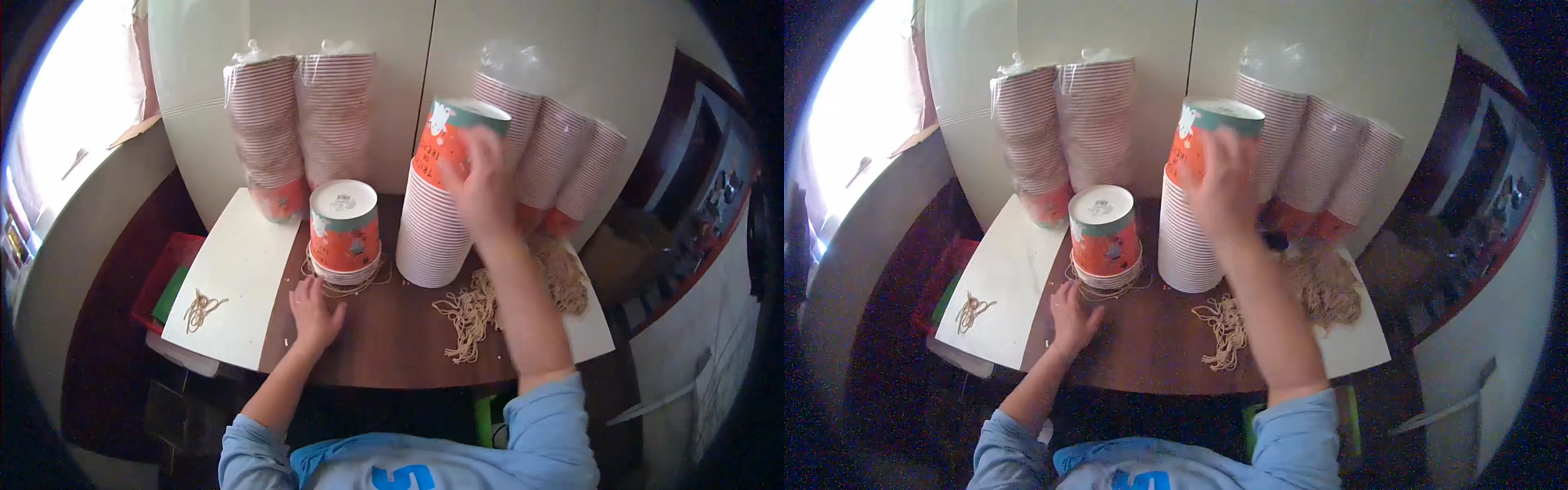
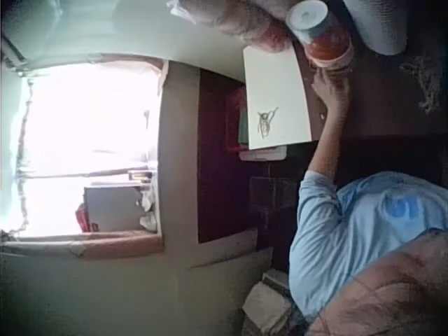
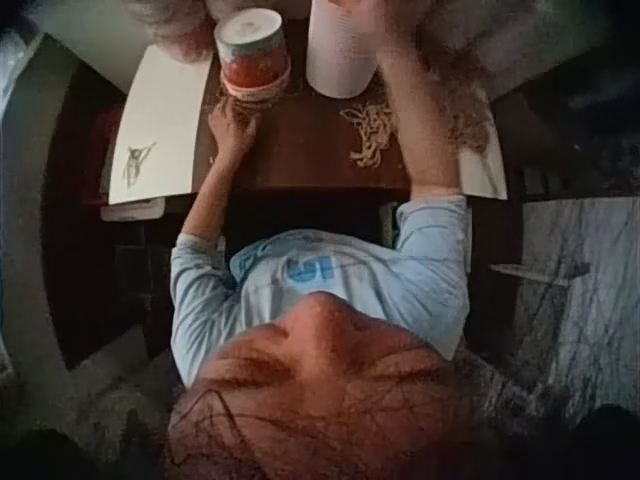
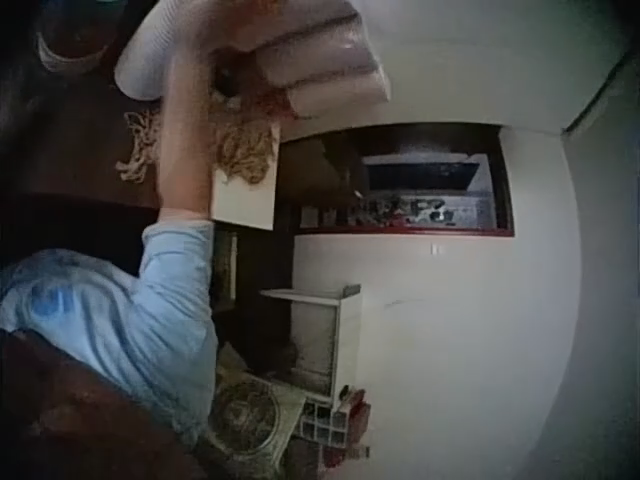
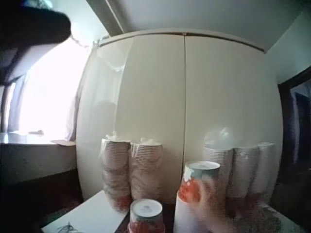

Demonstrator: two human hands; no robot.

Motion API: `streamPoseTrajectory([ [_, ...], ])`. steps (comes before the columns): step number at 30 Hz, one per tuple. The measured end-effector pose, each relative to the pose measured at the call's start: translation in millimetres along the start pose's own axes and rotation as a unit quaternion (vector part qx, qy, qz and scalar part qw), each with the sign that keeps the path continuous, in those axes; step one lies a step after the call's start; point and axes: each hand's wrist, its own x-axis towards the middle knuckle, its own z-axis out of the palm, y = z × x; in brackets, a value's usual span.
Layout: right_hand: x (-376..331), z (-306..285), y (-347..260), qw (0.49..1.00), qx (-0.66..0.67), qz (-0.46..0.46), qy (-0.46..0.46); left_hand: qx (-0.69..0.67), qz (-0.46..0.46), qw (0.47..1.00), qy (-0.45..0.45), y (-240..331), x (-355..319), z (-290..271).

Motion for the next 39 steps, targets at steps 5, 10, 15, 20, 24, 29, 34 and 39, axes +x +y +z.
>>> streamPoseTrajectory([
  [5,49,9,47,0.989,-0.125,0.013,-0.082,0.003,0.111,0.993,-0.041,40,-26,-2],
  [10,99,9,63,0.993,-0.031,0.081,-0.084,0.002,0.108,0.993,-0.047,36,-26,-1],
  [15,118,1,42,0.977,-0.117,0.071,-0.164,-0.001,0.089,0.992,-0.084,37,-27,-5],
  [20,86,4,38,0.954,-0.102,0.117,-0.256,0.009,0.103,0.993,-0.053,37,-27,-3],
  [24,86,13,59,0.967,-0.056,0.125,-0.215,0.013,0.116,0.992,-0.052,36,-29,1],
  [29,101,16,69,0.987,-0.063,0.035,-0.144,0.006,0.102,0.993,-0.054,35,-30,-1],
  [34,146,-11,65,0.993,-0.042,0.004,-0.108,0.011,0.107,0.993,-0.049,36,-28,0],
  [39,171,-47,63,0.976,0.021,0.038,-0.214,0.013,0.103,0.993,-0.052,37,-27,-2],
])
